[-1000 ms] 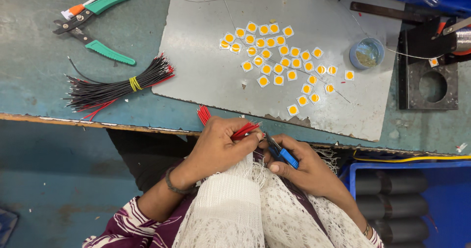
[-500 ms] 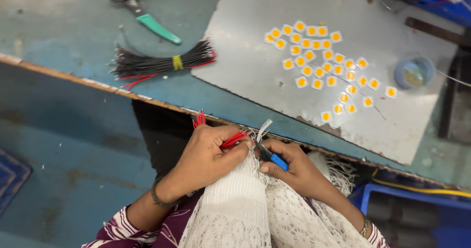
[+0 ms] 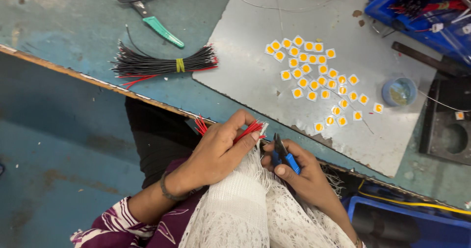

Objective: The person sits at a factory workbench soldering red and black wires onto small yellow LED modules with a soldering iron. They strip insulation from wire ends with a hand tool, dip the stripped ends into a small container of flux or solder paste, and solder the wires to the modules one at a time.

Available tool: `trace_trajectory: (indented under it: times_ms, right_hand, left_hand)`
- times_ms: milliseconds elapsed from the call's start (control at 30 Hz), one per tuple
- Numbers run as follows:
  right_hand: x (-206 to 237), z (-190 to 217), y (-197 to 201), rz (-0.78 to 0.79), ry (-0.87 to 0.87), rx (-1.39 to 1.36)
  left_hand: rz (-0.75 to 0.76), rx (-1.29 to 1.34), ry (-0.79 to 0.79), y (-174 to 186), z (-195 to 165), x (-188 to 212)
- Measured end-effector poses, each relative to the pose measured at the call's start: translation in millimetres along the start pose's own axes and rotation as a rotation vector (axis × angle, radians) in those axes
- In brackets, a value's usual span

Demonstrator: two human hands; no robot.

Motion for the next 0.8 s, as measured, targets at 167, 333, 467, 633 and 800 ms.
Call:
trace_trajectory:
  times_ms: [167, 333, 467, 633, 800]
  right_hand:
    - [2, 6, 2, 0.001, 0.009, 0.023]
    - [1, 10, 3, 0.023, -0.018, 0.098]
    - [2, 11, 2, 0.016, -0.076, 0.134]
    - [1, 12, 1, 0.012, -0.065, 0.110]
    - [1, 11, 1, 0.001, -0.059, 0.042]
  left_hand:
    - [0.004, -0.033, -0.043, -7, 0, -8]
    - [-0.018, -0.006, 0.031, -11, 7, -11]
    - [-0.015, 0.026, 0.029, -13, 10, -12]
    - [-0.014, 0.025, 0.040, -13, 9, -14]
    - [-0.015, 0.022, 0.036, -14, 7, -15]
Point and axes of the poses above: each hand's wrist, its own x-axis away from the middle knuckle, its own y-axis out of the back of the hand, z = x × y, the point moved 1 cm from there along -x, towards the middle knuckle, and after that the axes turned 10 degrees about z, right-handed, at the moved point
